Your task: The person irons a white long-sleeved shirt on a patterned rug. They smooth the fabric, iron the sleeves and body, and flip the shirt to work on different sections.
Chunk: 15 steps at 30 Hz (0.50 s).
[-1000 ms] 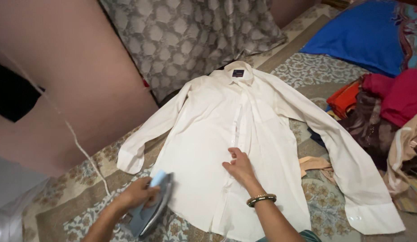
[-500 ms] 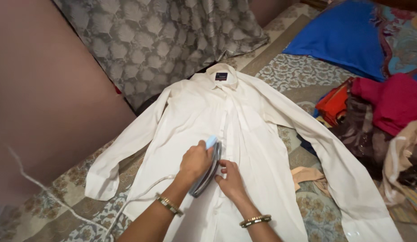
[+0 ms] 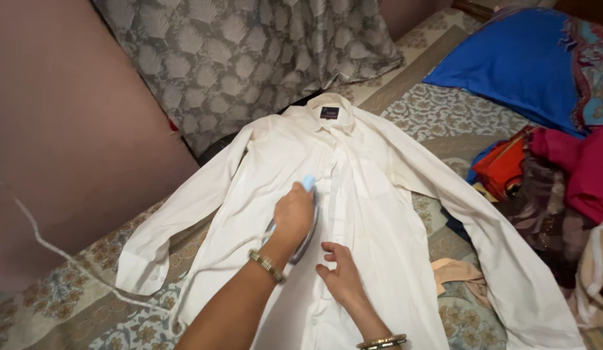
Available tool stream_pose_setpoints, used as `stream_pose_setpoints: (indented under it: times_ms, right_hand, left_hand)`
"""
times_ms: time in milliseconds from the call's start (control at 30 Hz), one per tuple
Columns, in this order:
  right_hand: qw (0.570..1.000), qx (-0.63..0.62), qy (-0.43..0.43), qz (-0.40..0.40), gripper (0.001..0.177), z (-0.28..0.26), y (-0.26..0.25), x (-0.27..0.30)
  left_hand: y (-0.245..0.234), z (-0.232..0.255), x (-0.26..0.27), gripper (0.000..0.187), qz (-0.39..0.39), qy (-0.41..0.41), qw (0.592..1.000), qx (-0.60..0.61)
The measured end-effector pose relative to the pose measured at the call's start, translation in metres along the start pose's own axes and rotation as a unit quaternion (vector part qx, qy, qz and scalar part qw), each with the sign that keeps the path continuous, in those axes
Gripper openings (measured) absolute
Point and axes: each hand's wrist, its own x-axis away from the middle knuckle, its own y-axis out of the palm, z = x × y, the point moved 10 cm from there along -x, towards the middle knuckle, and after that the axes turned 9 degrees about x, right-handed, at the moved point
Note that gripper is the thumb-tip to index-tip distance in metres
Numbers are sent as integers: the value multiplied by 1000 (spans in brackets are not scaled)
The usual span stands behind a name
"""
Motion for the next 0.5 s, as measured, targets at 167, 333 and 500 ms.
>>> stream_pose_setpoints:
  times_ms: [167,333,500]
  right_hand:
    - [1000,16,4,-10,51,-5,1,3]
    - [1000,6,-5,-16,48,-6,-2,4]
    - [999,-15,33,-37,47,1,-3,7]
  left_hand:
    - [-5,-10,6,30,-14,-33,999,-3]
    - [-5,-9,-39,28,39,0,999,18]
    - [-10,-22,-42,30,63,15,998,-11]
